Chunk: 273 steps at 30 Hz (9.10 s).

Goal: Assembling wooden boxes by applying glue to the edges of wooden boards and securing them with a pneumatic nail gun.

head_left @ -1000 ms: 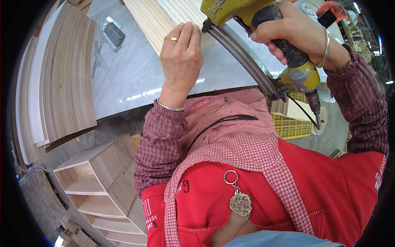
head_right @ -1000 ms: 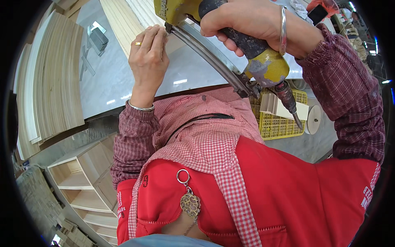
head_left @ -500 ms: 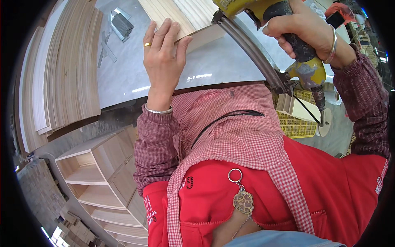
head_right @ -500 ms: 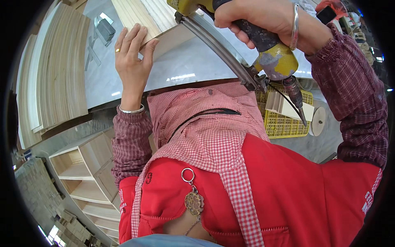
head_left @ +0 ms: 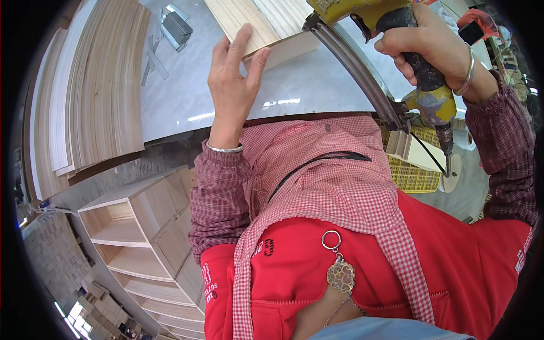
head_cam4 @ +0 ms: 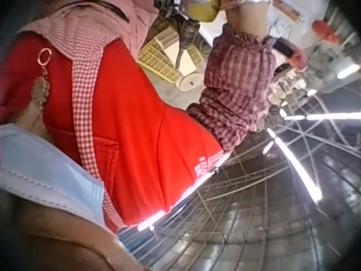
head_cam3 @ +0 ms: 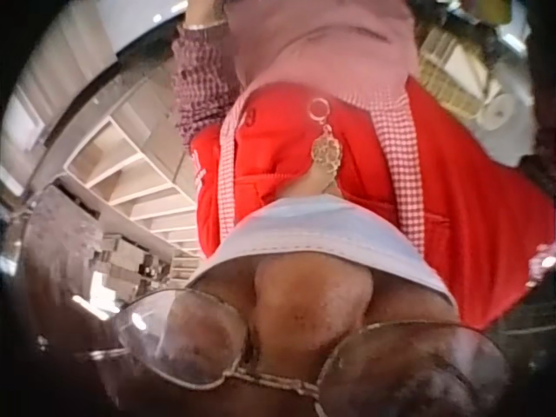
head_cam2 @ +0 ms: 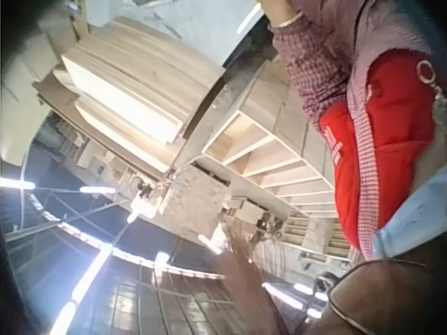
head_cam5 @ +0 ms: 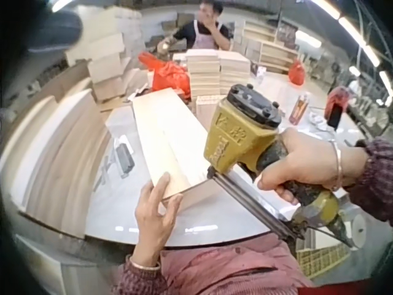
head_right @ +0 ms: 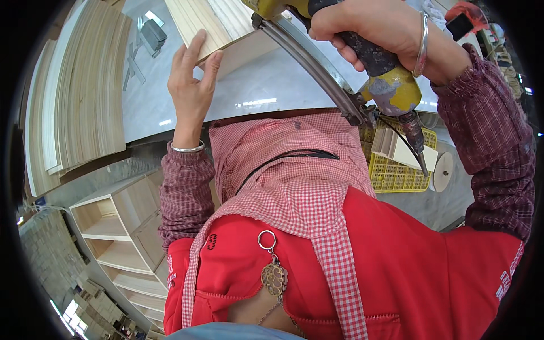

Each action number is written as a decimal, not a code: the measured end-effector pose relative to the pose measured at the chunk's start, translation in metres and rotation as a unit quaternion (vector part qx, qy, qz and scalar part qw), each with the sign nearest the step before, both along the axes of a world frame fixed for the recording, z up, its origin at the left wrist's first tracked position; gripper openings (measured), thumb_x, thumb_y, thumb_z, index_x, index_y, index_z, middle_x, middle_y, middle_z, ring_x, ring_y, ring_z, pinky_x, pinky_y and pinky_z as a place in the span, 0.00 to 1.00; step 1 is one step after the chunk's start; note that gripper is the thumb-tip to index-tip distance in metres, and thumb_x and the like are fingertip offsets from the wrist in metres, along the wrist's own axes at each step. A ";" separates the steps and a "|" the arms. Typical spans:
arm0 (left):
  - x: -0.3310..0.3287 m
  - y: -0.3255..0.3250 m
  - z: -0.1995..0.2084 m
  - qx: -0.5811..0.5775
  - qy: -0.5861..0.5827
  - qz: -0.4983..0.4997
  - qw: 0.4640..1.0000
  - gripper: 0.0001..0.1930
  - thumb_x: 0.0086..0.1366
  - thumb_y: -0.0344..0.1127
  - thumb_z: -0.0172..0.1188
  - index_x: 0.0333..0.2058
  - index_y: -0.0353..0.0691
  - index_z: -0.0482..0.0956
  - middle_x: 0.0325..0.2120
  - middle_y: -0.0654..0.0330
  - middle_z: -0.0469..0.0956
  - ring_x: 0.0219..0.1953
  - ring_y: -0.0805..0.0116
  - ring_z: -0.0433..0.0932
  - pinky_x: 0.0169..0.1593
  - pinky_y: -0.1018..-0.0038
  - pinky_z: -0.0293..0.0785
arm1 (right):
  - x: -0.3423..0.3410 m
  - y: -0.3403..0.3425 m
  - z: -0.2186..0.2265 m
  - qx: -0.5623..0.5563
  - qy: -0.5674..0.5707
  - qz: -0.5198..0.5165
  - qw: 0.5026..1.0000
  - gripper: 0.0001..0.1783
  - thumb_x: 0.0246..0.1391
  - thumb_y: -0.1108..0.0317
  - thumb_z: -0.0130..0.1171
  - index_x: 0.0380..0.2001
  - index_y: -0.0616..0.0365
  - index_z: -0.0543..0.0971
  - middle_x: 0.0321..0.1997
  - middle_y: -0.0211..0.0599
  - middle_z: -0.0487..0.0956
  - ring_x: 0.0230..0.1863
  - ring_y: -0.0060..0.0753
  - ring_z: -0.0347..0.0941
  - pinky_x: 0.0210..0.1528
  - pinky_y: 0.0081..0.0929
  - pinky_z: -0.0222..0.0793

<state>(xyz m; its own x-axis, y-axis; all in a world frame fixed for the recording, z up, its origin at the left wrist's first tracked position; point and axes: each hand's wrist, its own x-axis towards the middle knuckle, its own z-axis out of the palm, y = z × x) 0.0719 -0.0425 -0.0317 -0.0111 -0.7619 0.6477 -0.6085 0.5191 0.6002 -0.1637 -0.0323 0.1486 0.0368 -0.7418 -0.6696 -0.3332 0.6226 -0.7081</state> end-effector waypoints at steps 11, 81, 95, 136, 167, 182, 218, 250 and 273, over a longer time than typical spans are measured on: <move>0.003 -0.013 -0.020 -0.082 -0.038 -0.011 0.996 0.22 0.53 0.35 0.68 0.49 0.45 0.77 0.36 0.56 0.73 0.26 0.71 0.70 0.27 0.78 0.69 | -0.002 0.001 -0.002 -0.003 -0.004 0.011 1.000 0.05 0.42 0.79 0.58 0.25 0.70 0.72 0.12 0.36 0.72 0.11 0.24 0.66 0.14 0.15 0.60; 0.023 -0.020 -0.023 -0.109 -0.005 -0.051 0.993 0.24 0.48 0.33 0.68 0.47 0.57 0.79 0.50 0.78 0.75 0.48 0.73 0.71 0.53 0.78 0.66 | 0.066 0.006 0.021 -0.113 0.105 0.185 0.971 0.10 0.42 0.68 0.60 0.21 0.65 0.74 0.09 0.31 0.71 0.06 0.19 0.61 0.11 0.13 0.59; 0.019 -0.020 -0.021 -0.125 0.015 -0.058 0.990 0.25 0.49 0.31 0.66 0.48 0.58 0.78 0.50 0.79 0.75 0.46 0.74 0.71 0.51 0.78 0.67 | 0.071 0.004 0.024 -0.118 0.122 0.213 0.962 0.10 0.43 0.67 0.60 0.18 0.64 0.73 0.09 0.31 0.71 0.06 0.20 0.61 0.12 0.14 0.59; -0.006 -0.108 0.100 0.088 -0.324 -0.168 0.927 0.14 0.65 0.33 0.51 0.49 0.42 0.76 0.51 0.60 0.72 0.54 0.60 0.67 0.59 0.65 0.60 | -0.402 0.111 -0.147 -0.114 0.668 -0.068 0.732 0.29 0.43 0.62 0.57 0.51 0.57 0.66 0.34 0.51 0.80 0.34 0.56 0.76 0.36 0.42 0.71; 0.043 -0.112 0.174 0.368 -0.223 0.109 0.896 0.19 0.67 0.46 0.53 0.25 0.35 0.70 0.20 0.64 0.69 0.22 0.75 0.64 0.27 0.76 0.63 | -0.139 -0.183 -0.184 -0.437 0.305 -0.040 0.845 0.34 0.47 0.53 0.60 0.56 0.59 0.68 0.52 0.40 0.74 0.46 0.40 0.74 0.48 0.31 0.70; 0.042 -0.177 0.039 0.379 0.300 0.155 0.862 0.19 0.69 0.43 0.48 0.41 0.29 0.74 0.33 0.57 0.73 0.34 0.72 0.70 0.41 0.78 0.68 | -0.071 -0.238 -0.225 -0.436 0.387 -0.154 0.798 0.27 0.41 0.54 0.66 0.41 0.56 0.69 0.38 0.40 0.73 0.39 0.43 0.72 0.41 0.35 0.68; -0.086 0.019 0.042 0.381 0.299 -0.207 0.850 0.12 0.66 0.28 0.50 0.46 0.29 0.68 0.33 0.57 0.73 0.30 0.69 0.75 0.36 0.76 0.76 | -0.075 0.023 -0.161 -0.498 0.136 -0.149 0.843 0.07 0.51 0.68 0.61 0.32 0.58 0.77 0.30 0.32 0.77 0.28 0.26 0.71 0.32 0.19 0.68; 0.040 0.009 -0.003 0.422 0.403 -0.011 0.812 0.14 0.61 0.27 0.55 0.45 0.28 0.72 0.37 0.54 0.76 0.34 0.71 0.74 0.40 0.80 0.71 | -0.154 0.080 -0.185 -0.289 0.063 -0.037 0.954 0.08 0.46 0.74 0.63 0.28 0.68 0.77 0.23 0.30 0.75 0.24 0.21 0.65 0.28 0.16 0.63; 0.004 -0.011 0.044 0.378 0.462 -0.054 0.800 0.10 0.63 0.30 0.58 0.41 0.31 0.72 0.33 0.58 0.75 0.32 0.74 0.75 0.39 0.81 0.73 | -0.037 -0.007 -0.205 -0.337 -0.027 0.145 0.930 0.11 0.46 0.71 0.61 0.35 0.62 0.80 0.27 0.31 0.80 0.25 0.25 0.69 0.34 0.17 0.64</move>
